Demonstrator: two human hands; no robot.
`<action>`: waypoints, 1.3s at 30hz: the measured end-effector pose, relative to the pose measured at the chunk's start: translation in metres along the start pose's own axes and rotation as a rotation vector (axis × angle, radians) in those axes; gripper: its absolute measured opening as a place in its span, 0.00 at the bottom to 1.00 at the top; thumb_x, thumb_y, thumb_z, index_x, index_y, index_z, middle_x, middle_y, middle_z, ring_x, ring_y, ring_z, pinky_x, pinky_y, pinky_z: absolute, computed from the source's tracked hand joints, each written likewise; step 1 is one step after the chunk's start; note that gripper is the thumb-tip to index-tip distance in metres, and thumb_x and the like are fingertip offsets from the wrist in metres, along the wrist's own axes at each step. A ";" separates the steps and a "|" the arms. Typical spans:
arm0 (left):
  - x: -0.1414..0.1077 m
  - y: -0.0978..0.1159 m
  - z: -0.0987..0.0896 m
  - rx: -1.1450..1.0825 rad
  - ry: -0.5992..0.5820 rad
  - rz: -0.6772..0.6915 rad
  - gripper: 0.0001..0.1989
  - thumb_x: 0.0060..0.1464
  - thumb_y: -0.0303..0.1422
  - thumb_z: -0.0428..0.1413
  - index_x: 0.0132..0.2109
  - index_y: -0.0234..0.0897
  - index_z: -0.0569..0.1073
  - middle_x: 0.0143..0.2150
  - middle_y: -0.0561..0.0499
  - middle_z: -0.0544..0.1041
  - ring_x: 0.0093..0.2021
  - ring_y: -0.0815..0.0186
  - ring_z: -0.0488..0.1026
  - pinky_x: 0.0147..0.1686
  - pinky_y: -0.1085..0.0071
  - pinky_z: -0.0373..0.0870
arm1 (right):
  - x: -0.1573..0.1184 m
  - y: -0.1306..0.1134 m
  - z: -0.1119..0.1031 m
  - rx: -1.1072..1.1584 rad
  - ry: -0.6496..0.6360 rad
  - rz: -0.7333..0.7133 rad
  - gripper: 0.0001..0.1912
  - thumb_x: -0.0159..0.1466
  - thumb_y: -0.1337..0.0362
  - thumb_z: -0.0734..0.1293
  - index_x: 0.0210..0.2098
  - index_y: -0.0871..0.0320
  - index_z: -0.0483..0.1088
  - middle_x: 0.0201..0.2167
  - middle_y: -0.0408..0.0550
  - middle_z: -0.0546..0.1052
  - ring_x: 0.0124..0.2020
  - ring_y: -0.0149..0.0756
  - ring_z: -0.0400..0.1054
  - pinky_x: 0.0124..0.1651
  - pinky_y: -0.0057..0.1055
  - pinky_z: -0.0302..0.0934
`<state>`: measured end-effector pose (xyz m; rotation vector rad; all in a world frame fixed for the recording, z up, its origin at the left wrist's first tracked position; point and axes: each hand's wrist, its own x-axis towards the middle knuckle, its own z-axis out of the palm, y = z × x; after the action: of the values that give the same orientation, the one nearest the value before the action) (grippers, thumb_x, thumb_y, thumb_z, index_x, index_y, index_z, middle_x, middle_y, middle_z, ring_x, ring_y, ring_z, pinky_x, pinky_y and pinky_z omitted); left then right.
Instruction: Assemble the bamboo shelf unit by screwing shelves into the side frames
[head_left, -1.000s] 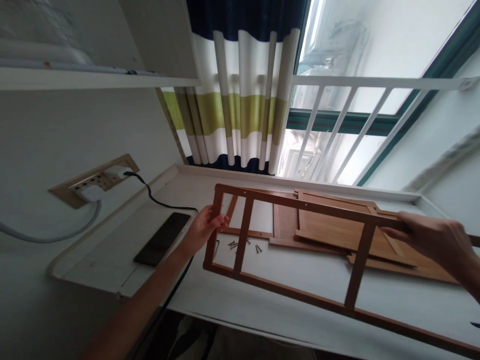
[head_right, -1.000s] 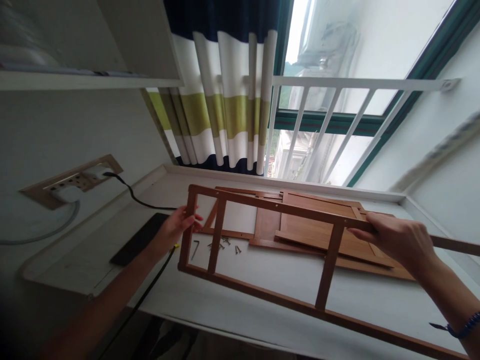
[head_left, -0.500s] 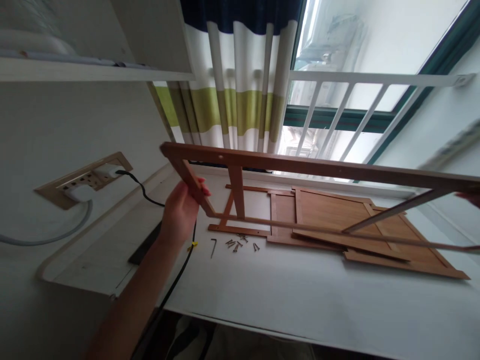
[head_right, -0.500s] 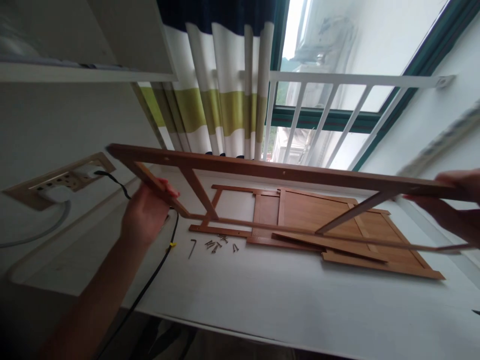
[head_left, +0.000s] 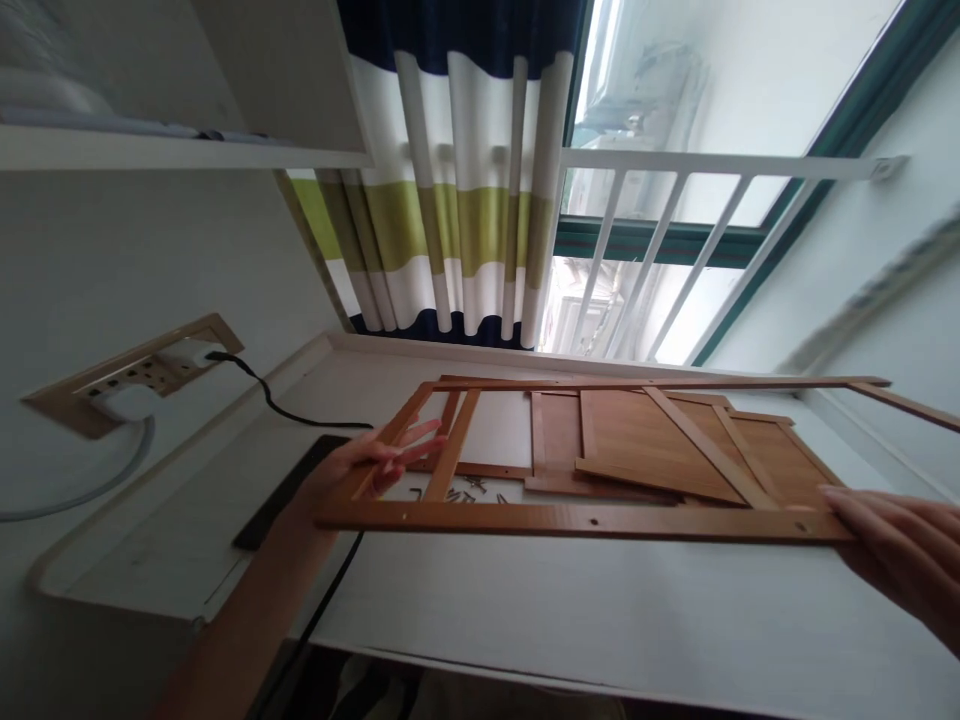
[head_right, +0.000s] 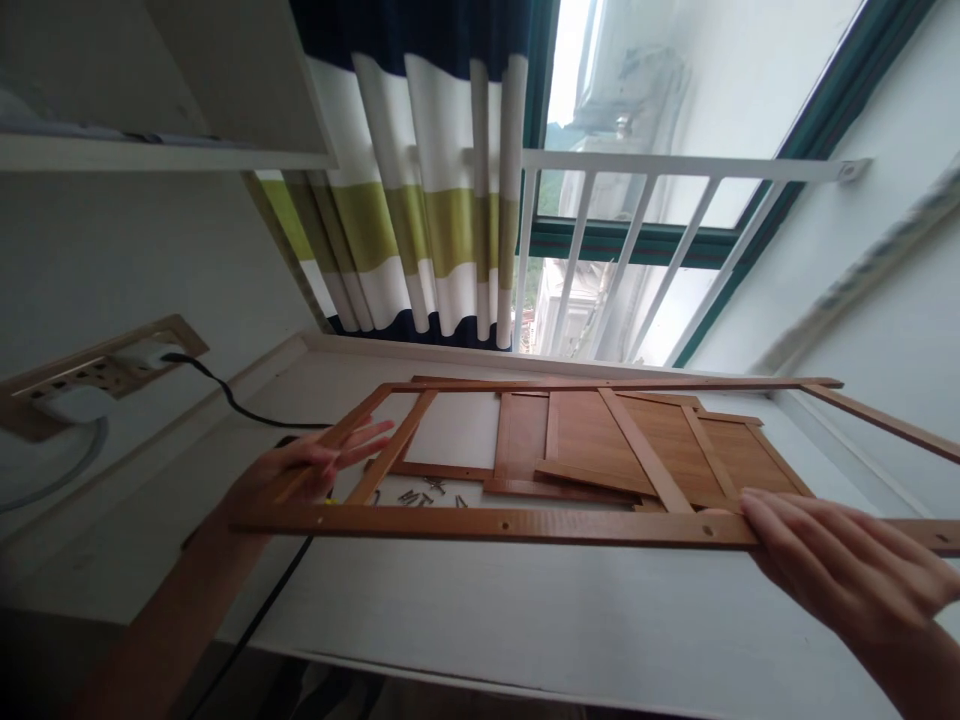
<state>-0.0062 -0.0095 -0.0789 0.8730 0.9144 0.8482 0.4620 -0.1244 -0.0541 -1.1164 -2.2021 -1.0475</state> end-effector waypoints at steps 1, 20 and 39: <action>-0.001 -0.004 -0.001 0.025 -0.013 -0.010 0.27 0.43 0.23 0.51 0.54 0.39 0.62 0.60 0.47 0.61 0.58 0.60 0.61 0.22 0.87 0.70 | -0.001 -0.004 -0.002 -0.025 -0.013 -0.097 0.19 0.64 0.57 0.56 0.53 0.50 0.60 0.26 0.43 0.75 0.27 0.33 0.69 0.33 0.31 0.60; 0.048 -0.078 0.034 0.484 0.246 -0.014 0.22 0.46 0.48 0.53 0.42 0.40 0.60 0.19 0.61 0.64 0.11 0.77 0.57 0.08 0.82 0.55 | -0.125 -0.045 0.054 0.141 -0.414 0.182 0.11 0.64 0.60 0.56 0.32 0.58 0.66 0.25 0.46 0.70 0.26 0.31 0.65 0.29 0.27 0.55; 0.075 -0.108 0.029 0.443 0.264 0.095 0.18 0.48 0.49 0.49 0.33 0.39 0.57 0.14 0.65 0.57 0.08 0.76 0.55 0.06 0.81 0.53 | -0.133 -0.045 0.075 0.272 -0.607 0.316 0.22 0.58 0.44 0.59 0.26 0.58 0.59 0.20 0.42 0.65 0.19 0.27 0.58 0.24 0.24 0.53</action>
<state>0.0711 0.0071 -0.1870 1.2111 1.3313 0.8697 0.4968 -0.1454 -0.2082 -1.7394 -2.3858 -0.2770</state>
